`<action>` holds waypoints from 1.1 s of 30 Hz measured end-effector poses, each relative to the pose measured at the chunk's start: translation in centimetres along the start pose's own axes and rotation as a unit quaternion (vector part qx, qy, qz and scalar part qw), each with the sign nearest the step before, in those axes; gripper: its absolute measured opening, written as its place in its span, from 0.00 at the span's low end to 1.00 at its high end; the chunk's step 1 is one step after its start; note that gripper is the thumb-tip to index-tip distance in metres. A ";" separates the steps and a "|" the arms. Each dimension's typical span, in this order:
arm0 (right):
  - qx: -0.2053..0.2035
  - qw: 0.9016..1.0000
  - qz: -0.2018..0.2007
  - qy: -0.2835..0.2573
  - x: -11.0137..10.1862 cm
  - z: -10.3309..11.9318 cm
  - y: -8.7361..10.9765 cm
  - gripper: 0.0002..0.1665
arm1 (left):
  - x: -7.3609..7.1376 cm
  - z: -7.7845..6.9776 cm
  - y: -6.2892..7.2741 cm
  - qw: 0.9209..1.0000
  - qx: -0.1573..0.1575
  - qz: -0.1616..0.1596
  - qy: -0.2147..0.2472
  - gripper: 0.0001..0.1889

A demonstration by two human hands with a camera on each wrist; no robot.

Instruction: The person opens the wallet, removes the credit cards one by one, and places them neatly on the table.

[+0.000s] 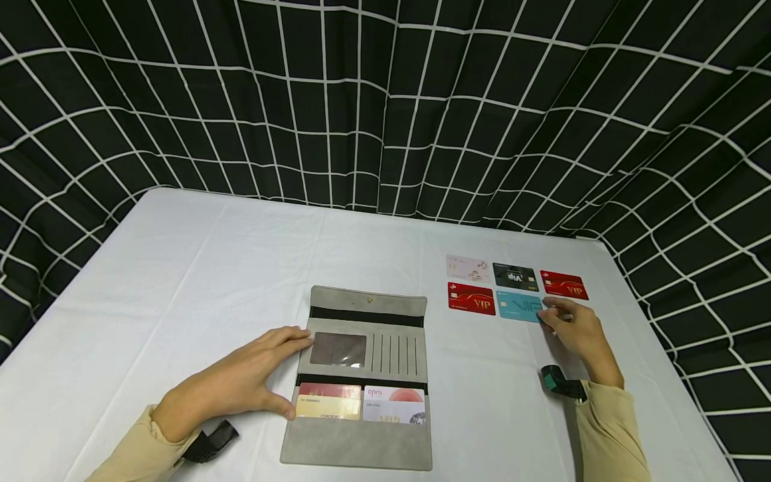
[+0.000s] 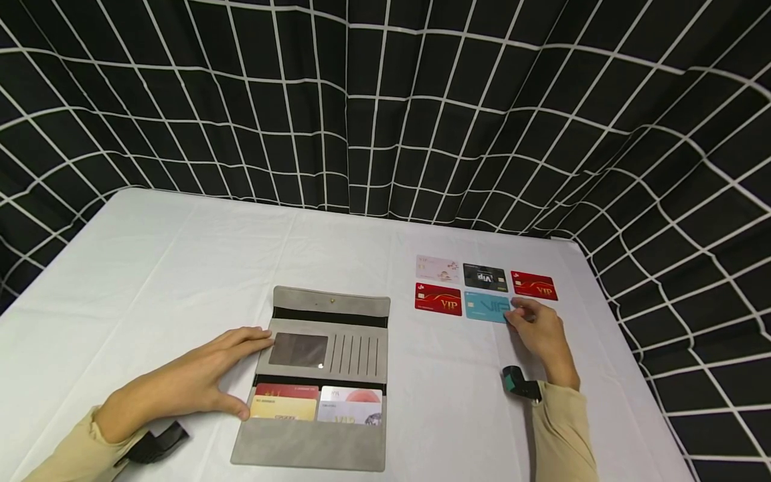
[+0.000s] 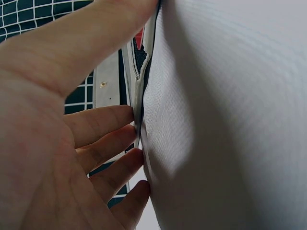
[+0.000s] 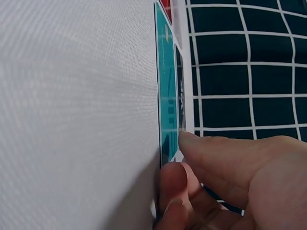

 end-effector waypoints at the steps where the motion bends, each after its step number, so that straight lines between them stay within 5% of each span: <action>1: 0.001 1.000 0.000 0.000 0.0 0.0 0.0 0.28 | 0.0 0.0 0.0 1.000 -0.001 0.000 0.000 0.56; 18: -0.049 0.999 -0.020 0.002 -0.7 1.4 0.5 0.28 | 0.0 0.0 -0.1 1.000 -0.002 -0.001 0.000 0.56; 33: -0.116 0.993 0.009 -0.007 -0.9 4.4 1.7 0.26 | 0.0 -0.1 0.0 1.000 -0.001 -0.004 -0.001 0.57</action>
Point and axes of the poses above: each hand's wrist, its own y-axis away from the middle knuckle, its own x-axis out of the palm, z = x × y, the point moved 1 cm from there along -y, towards the middle knuckle, and after that the axes turned 2 degrees about -z, right-handed, at the moved point
